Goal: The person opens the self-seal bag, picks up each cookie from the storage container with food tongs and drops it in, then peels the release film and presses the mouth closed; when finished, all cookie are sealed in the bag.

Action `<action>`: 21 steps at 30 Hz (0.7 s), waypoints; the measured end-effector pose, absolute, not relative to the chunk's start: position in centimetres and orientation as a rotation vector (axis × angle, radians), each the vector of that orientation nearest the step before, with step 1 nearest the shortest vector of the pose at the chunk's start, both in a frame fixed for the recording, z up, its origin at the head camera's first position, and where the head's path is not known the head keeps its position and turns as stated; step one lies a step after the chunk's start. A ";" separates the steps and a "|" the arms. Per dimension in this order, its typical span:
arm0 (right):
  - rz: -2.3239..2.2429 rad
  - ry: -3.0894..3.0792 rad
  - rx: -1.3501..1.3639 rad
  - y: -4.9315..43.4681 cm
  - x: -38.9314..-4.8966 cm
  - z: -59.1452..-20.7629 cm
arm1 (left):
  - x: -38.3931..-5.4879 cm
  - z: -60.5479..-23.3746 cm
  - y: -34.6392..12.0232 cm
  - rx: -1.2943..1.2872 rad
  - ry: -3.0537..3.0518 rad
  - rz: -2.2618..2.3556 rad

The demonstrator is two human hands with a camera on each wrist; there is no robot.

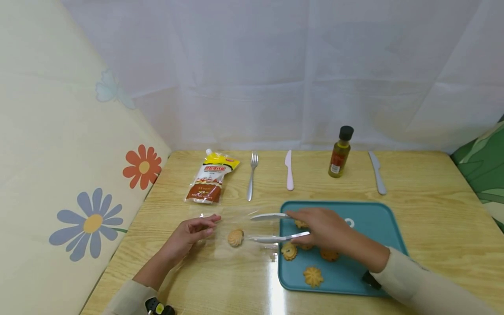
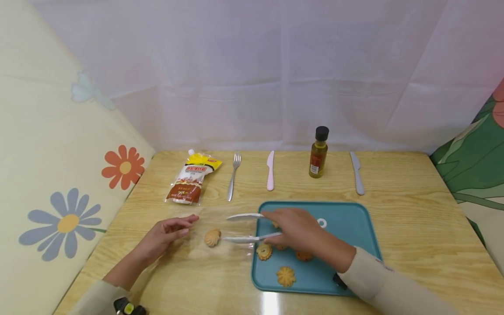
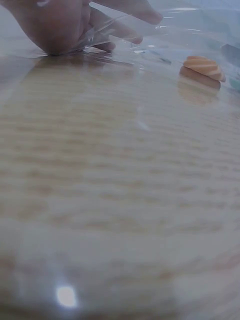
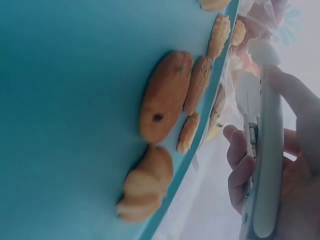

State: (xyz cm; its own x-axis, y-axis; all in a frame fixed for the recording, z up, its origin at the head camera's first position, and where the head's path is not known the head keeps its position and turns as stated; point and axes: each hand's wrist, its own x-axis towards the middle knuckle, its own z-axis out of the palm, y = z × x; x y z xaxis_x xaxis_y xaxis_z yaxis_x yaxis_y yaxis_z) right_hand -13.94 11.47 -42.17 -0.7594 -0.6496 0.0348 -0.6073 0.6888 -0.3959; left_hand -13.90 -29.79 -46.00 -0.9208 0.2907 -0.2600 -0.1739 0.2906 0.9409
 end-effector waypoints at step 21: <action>-0.639 2.895 -0.843 18.1 -11.2 -42.7 | -13.8 -46.0 -29.7 0.096 2.183 1.677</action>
